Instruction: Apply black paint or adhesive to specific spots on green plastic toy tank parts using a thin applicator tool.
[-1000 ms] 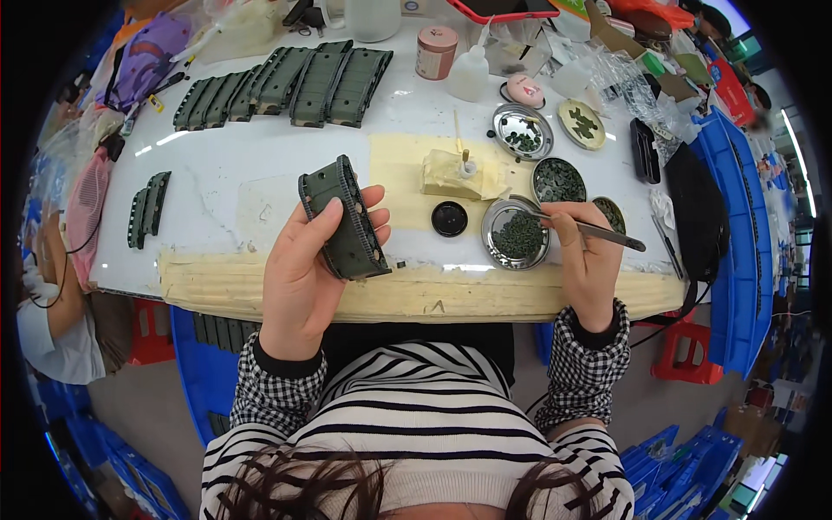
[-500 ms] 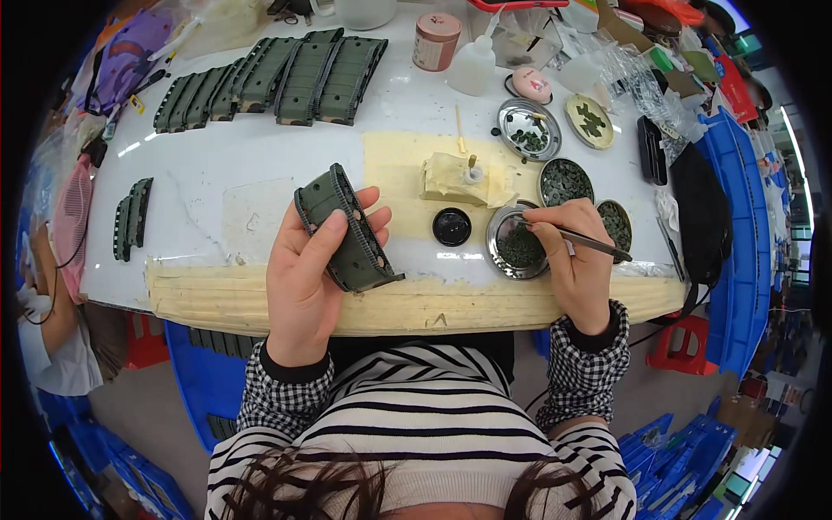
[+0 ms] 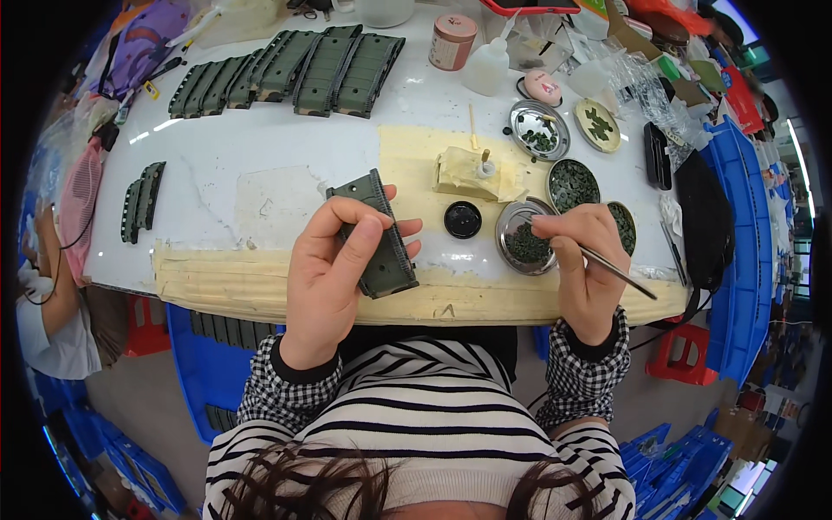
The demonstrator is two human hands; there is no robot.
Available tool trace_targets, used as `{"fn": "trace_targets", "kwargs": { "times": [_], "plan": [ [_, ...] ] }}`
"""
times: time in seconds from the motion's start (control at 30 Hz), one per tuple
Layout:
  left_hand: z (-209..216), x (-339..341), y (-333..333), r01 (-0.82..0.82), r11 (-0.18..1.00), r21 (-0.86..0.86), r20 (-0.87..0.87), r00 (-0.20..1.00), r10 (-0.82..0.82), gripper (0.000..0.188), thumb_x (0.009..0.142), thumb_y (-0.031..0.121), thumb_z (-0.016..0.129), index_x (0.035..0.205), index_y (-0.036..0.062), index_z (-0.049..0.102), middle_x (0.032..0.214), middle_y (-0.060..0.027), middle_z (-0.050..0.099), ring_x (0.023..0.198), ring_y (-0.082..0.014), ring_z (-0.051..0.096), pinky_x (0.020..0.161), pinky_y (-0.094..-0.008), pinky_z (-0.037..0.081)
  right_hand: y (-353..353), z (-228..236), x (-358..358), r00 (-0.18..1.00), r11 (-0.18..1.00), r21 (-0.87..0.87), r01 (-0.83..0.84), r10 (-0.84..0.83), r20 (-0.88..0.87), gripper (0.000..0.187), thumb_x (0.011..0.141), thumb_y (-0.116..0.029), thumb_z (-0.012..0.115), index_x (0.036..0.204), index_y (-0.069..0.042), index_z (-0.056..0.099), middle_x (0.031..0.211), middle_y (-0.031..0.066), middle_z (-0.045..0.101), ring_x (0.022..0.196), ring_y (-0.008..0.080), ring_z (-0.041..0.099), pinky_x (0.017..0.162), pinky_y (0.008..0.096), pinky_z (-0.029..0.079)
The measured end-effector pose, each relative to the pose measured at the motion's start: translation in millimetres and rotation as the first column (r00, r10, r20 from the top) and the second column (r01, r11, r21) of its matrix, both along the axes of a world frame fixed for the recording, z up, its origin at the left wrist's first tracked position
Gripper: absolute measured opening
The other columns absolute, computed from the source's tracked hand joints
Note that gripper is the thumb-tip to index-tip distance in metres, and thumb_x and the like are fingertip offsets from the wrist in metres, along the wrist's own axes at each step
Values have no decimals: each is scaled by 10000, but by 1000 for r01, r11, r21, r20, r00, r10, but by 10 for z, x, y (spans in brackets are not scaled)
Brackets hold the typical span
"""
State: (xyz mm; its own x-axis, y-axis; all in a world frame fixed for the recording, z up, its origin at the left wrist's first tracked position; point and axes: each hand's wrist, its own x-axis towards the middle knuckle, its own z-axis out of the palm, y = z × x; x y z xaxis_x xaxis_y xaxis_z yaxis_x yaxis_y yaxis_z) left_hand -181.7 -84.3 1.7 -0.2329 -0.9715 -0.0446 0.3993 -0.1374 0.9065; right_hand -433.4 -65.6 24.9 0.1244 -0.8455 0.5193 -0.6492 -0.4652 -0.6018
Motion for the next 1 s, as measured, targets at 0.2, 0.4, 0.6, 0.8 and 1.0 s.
{"fn": "trace_targets", "kwargs": {
  "times": [0.2, 0.4, 0.6, 0.8, 1.0],
  "plan": [
    [-98, -70, 43, 183, 982, -55, 41, 983, -181, 197, 1019, 202, 475, 983, 23, 547, 1245, -139, 553, 1090, -208, 611, 927, -310, 467, 45, 169, 481, 925, 920, -227, -320, 251, -287, 293, 719, -198, 734, 966, -43, 702, 847, 43, 653, 760, 224, 594, 641, 327, 479],
    [-146, -77, 89, 167, 981, -99, 31, 986, -165, 189, 1012, 193, 505, 950, 24, 561, 988, -36, 601, 964, -89, 511, 859, -237, 416, 26, 151, 629, 897, 882, -331, -336, 192, -399, 317, 762, -309, 705, 948, -52, 689, 856, 38, 642, 770, 206, 615, 621, 316, 492],
    [-159, -96, 93, 171, 984, -58, -57, 983, -174, 188, 1012, 193, 508, 965, 23, 572, 963, -25, 611, 952, -80, 542, 862, -222, 436, 80, 155, 666, 863, 875, -302, -378, 215, -457, 317, 784, -302, 704, 955, -36, 681, 901, 59, 638, 818, 216, 635, 708, 338, 537],
    [-79, -94, 141, 240, 945, 222, -408, 903, -133, 232, 1019, 203, 472, 1027, 0, 584, 1036, -83, 627, 962, -142, 623, 865, -314, 547, 176, 167, 645, 934, 940, -69, -333, 339, 115, 242, 793, -93, 710, 1006, 18, 678, 946, 128, 663, 906, 287, 662, 814, 367, 537],
    [-84, -72, 176, 304, 927, 221, -461, 870, -176, 284, 1025, 239, 451, 1069, -9, 583, 1025, -102, 631, 928, -160, 652, 856, -365, 587, 140, 11, 679, 902, 949, 4, -315, 299, 311, 186, 851, -57, 646, 1008, 41, 668, 968, 127, 689, 945, 302, 663, 864, 374, 519]
  ]
}}
